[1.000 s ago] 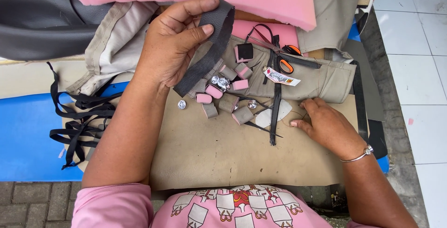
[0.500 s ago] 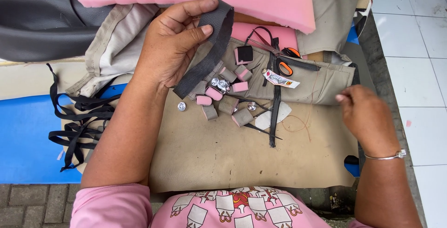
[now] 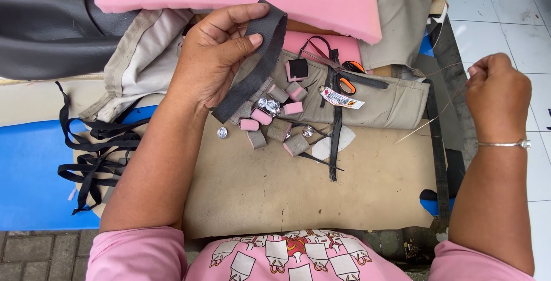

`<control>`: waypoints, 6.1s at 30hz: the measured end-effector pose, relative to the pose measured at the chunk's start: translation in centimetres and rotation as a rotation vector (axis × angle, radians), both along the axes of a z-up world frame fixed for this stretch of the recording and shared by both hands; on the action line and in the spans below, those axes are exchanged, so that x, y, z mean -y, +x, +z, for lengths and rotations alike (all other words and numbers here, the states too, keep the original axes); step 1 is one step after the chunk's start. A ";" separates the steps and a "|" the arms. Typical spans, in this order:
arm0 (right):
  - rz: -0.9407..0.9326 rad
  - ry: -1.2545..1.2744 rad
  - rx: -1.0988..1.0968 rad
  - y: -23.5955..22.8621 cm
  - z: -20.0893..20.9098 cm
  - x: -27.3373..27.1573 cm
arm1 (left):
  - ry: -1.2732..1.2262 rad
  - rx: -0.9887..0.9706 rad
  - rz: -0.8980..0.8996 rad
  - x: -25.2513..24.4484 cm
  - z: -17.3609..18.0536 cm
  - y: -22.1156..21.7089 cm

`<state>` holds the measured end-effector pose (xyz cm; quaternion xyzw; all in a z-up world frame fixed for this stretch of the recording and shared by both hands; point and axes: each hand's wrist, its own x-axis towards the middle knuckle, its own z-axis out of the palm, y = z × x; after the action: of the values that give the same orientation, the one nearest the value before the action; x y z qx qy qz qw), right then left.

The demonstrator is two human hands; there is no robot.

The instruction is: Trimming and preparing small leather and fabric straps and components using scissors

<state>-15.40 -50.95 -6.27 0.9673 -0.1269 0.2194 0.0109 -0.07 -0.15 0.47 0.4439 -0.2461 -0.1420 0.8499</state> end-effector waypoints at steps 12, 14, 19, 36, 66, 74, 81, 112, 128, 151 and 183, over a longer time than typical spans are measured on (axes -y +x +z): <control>0.177 0.811 -0.178 8.6 2.1 -6.3 | -0.008 0.015 -0.011 0.0 -0.2 0.3; 0.189 0.847 -0.203 9.4 2.5 -6.0 | 0.018 0.012 -0.006 0.0 -0.2 0.3; 0.240 0.158 -0.479 8.2 4.5 -6.2 | 0.008 0.027 -0.010 -0.1 -0.4 0.6; 0.320 -0.033 -0.439 9.2 -0.8 -19.6 | -0.086 0.208 0.010 -2.2 1.7 -0.3; 0.612 0.596 0.141 7.2 6.8 -18.3 | 0.895 0.374 -0.106 -1.8 -1.2 1.5; 0.642 1.322 0.056 8.4 4.9 -24.1 | 0.430 0.150 -0.064 4.2 -5.4 -0.3; 0.798 0.236 0.438 6.9 6.7 -29.2 | 0.228 0.095 0.282 4.6 -2.1 -1.9; 0.970 1.417 0.117 8.4 3.4 -27.3 | 0.578 0.612 0.384 -1.2 0.1 0.7; 0.873 1.345 -0.110 7.2 3.7 -25.8 | 0.697 0.491 0.215 -0.8 -1.2 1.3; 0.604 1.718 -0.087 4.8 -1.5 -28.5 | 0.460 0.126 0.153 2.6 -5.9 4.1; 0.667 1.763 -0.002 4.2 -1.0 -29.5 | 0.425 0.200 0.146 3.9 -7.4 3.4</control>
<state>-11.15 -21.45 -7.26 0.6133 0.0362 0.0352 -0.7882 3.36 -4.03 -6.92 0.6413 -0.2610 -0.0840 0.7166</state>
